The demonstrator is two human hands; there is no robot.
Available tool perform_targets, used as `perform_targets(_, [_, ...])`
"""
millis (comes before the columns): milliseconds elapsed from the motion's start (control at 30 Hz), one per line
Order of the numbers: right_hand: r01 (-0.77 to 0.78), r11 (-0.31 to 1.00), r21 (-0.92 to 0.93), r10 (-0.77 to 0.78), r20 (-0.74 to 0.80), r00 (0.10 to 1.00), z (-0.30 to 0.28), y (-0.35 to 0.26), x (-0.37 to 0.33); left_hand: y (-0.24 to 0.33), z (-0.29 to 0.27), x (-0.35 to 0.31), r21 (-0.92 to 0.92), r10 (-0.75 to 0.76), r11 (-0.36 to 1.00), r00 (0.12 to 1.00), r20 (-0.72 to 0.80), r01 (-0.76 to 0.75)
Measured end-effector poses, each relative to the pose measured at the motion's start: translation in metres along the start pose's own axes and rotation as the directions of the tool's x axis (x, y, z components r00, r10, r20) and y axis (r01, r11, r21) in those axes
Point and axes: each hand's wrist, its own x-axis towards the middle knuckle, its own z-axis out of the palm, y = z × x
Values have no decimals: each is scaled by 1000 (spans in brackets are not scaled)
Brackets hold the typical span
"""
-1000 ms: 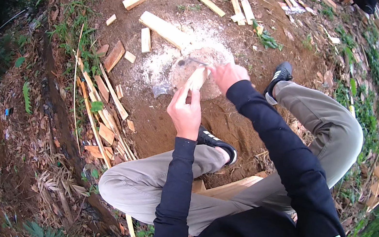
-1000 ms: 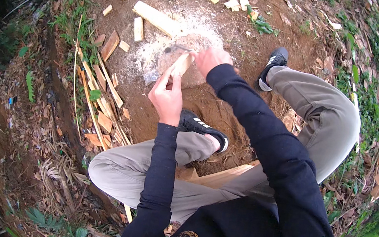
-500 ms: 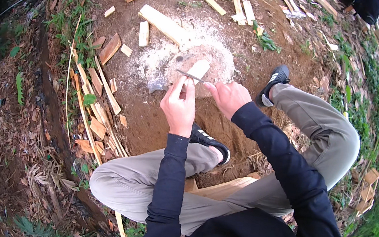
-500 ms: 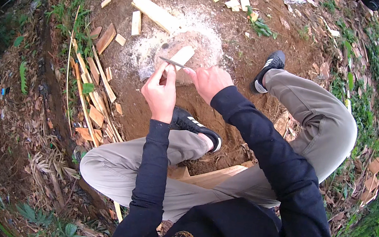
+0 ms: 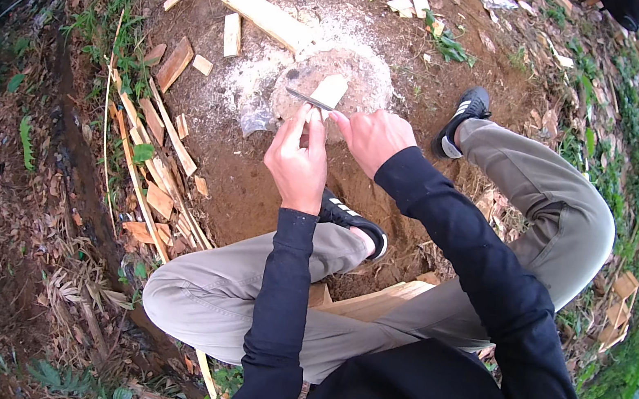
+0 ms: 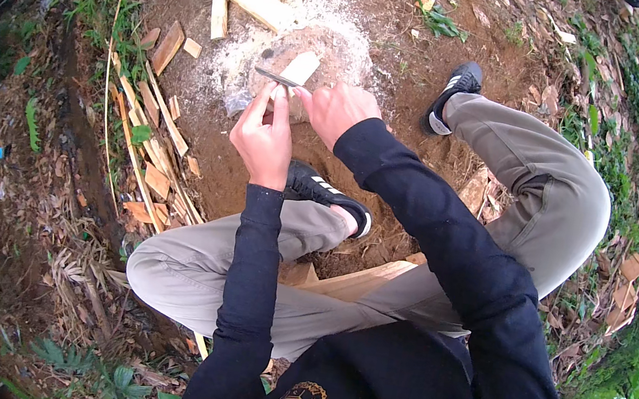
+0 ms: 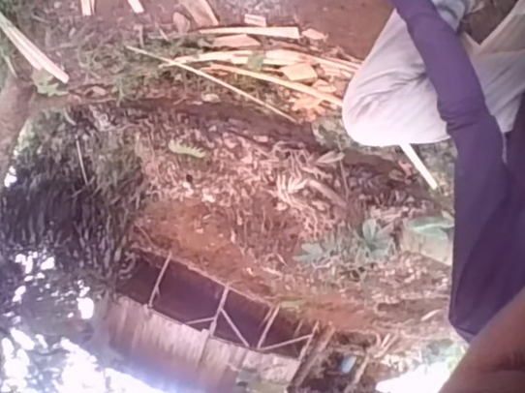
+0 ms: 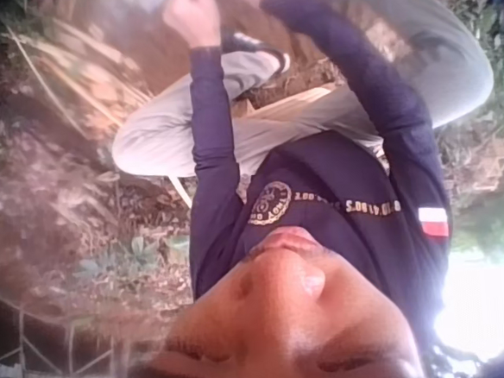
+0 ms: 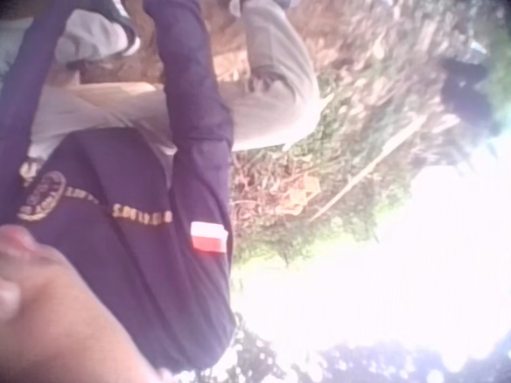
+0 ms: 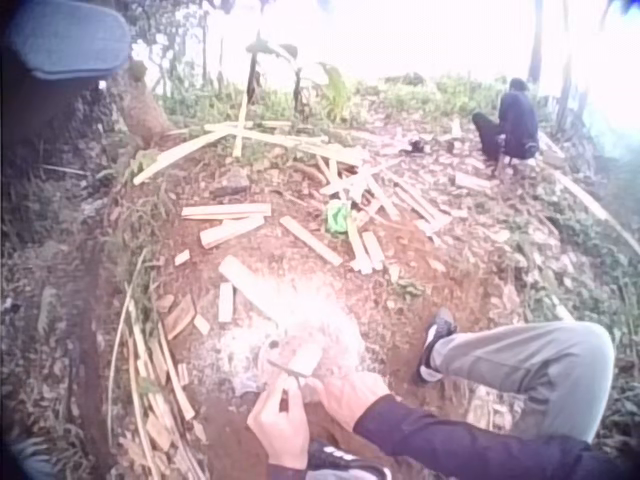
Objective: The person sits on the ground and uses a knife to carve a small rectangular piece of wood. They repeatedly shave thin layers from the wood's surface, creating wood shavings that accumulate on the ground. The person rotates the wood to work on different sides.
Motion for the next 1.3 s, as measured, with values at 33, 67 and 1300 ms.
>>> perform_targets(33, [5,1000,0,-5,-7,1000,-1,-2,1,-1,0,0,-2,-4,1000,1000,0,4])
perform_targets(67, [9,1000,1,-9,-14,1000,-1,-5,1,-2,0,0,-4,-8,1000,1000,0,8])
perform_targets(1300, [31,999,-34,-33,-55,998,8,3,6,-4,1,2,-58,-102,993,993,-66,98])
